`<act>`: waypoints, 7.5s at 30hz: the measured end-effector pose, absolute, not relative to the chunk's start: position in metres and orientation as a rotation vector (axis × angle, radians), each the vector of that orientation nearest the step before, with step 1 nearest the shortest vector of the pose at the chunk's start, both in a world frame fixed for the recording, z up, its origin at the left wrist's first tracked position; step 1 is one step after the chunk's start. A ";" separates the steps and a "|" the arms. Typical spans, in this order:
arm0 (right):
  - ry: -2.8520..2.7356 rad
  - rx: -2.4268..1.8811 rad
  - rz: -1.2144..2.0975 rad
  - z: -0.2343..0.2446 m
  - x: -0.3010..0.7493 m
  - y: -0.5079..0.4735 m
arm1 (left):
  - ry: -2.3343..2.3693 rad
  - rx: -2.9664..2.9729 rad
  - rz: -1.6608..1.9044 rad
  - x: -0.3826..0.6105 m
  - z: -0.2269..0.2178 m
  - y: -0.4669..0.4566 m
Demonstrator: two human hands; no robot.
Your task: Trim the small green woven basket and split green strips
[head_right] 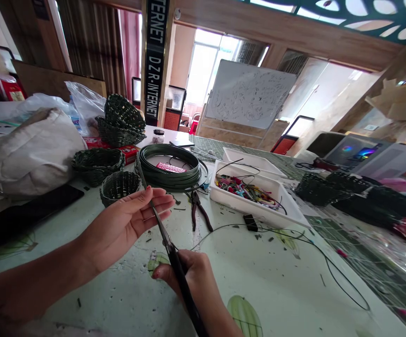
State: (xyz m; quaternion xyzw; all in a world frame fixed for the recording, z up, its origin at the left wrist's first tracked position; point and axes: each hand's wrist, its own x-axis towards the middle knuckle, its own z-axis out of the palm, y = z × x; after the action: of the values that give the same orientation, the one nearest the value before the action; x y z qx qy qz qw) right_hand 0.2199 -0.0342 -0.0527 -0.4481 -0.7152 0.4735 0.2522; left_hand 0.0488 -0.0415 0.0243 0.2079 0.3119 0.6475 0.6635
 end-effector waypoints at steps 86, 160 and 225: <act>-1.893 -1.304 1.309 -0.054 0.214 -0.036 | 0.679 0.531 1.528 0.036 0.028 -0.036; -1.894 -1.281 1.313 -0.056 0.216 -0.035 | 0.654 0.473 1.466 0.055 0.018 -0.044; -1.899 -1.287 1.320 -0.044 0.218 -0.040 | 0.758 0.631 1.448 0.049 0.024 -0.046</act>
State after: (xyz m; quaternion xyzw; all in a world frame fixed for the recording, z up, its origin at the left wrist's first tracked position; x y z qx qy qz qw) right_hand 0.2181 -0.0399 -0.0442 -0.4714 -0.6956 0.4836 0.2451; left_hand 0.0488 -0.0463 0.0244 0.2766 0.3324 0.6348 0.6404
